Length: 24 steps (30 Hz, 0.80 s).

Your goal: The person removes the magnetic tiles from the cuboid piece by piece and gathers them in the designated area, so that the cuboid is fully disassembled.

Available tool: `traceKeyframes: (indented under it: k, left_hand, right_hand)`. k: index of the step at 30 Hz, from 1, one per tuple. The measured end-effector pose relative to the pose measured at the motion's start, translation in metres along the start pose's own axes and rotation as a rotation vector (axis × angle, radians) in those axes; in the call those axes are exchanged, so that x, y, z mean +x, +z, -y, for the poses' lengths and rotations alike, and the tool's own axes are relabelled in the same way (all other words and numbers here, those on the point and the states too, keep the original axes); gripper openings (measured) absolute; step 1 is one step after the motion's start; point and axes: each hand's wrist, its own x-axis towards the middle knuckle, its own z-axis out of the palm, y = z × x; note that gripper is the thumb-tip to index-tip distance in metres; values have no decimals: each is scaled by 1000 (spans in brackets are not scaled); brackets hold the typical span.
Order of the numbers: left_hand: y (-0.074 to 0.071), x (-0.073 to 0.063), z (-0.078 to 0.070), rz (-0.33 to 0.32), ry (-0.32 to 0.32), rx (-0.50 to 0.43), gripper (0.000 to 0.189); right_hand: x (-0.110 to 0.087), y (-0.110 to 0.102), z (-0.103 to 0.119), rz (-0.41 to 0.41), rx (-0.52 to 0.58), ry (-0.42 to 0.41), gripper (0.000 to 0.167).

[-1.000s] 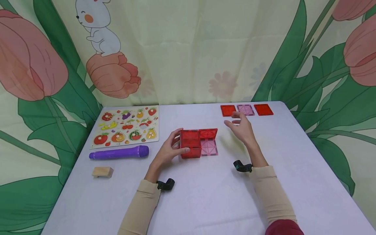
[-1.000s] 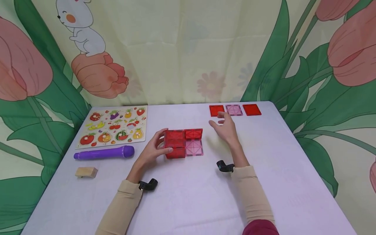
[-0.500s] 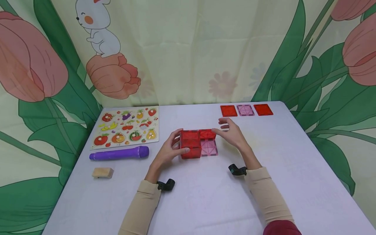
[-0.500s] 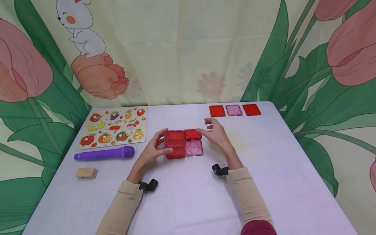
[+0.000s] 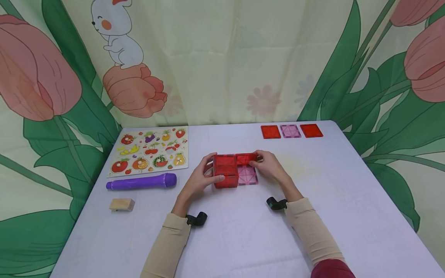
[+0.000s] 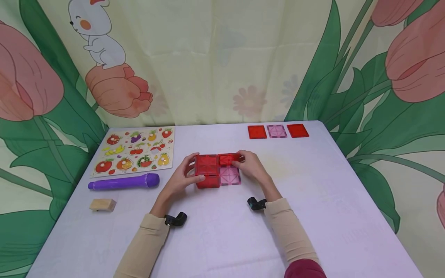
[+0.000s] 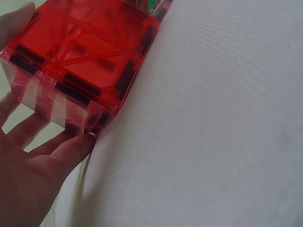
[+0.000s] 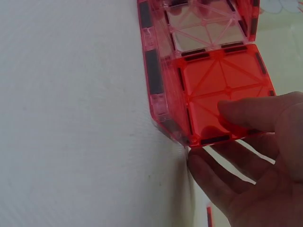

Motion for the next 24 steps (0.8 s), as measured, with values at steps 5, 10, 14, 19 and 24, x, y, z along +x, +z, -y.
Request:
traceKeyframes:
  k: [5,10,14,19,24]
  left_hand:
    - [0,0,3,-16,19,2,84]
    - [0,0,3,-15,23,8,84]
    - [-1,-1,2,-9,27,10,85]
    - [0,-1,1,-10,31,7,85]
    - [0,-2,0,-8,22,2,84]
  right_hand:
    - [0,3,0,-23,-18,-27,29]
    - [0,4,0,-44,-20,-35,27]
    - [1,5,0,-52,-19,-37,27]
    - [4,6,-2,-56,-4,-36,28]
    - [6,7,-4,-49,12,-10,35]
